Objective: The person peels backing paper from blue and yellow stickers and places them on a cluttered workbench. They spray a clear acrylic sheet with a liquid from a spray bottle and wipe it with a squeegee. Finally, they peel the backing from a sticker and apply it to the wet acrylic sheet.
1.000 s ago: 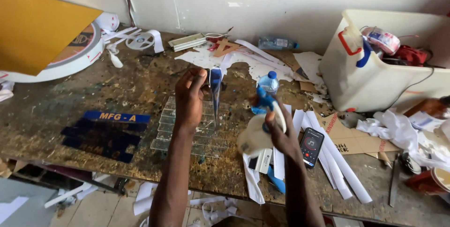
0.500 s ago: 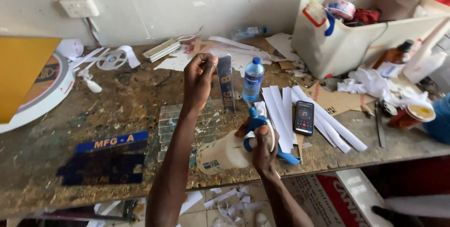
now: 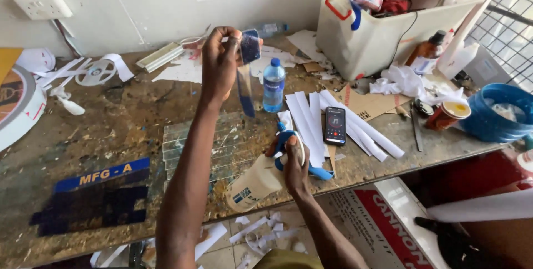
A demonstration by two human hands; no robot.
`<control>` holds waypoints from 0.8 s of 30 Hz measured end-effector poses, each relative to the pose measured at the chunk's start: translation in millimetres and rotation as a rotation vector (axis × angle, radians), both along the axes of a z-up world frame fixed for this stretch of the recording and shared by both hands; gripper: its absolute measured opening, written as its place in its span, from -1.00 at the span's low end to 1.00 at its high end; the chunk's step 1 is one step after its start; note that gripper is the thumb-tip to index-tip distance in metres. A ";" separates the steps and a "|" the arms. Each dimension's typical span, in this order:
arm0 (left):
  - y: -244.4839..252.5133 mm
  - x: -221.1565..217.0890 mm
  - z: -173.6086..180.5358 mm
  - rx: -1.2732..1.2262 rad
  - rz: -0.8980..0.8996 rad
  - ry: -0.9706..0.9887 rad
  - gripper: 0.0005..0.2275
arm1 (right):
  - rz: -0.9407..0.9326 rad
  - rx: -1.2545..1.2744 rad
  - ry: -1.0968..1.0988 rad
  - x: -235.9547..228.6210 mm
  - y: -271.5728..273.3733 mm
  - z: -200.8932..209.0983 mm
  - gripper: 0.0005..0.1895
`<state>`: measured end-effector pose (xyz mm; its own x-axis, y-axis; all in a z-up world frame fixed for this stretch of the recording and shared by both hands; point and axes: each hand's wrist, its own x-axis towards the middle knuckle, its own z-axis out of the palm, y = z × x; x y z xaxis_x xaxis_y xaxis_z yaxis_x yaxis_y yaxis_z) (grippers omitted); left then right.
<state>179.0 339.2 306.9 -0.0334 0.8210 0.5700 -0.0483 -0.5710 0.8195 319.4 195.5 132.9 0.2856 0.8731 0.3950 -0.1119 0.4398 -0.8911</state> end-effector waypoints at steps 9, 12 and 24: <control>46.8 14.7 11.0 0.084 -0.209 -0.016 -0.87 | 0.007 0.138 -0.036 26.5 32.2 -9.7 -0.30; 55.0 20.2 10.7 0.083 -0.171 0.000 -0.82 | -0.130 0.033 -0.101 39.1 33.2 -6.4 -0.10; 63.4 25.2 -4.9 0.033 -0.208 -0.171 -0.83 | 0.095 0.038 -0.095 41.3 53.5 -25.4 -0.09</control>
<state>204.2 402.6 302.0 0.0361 0.8015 0.5969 -0.3033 -0.5604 0.7707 360.7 249.0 107.5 0.1622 0.8781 0.4502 -0.0700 0.4653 -0.8824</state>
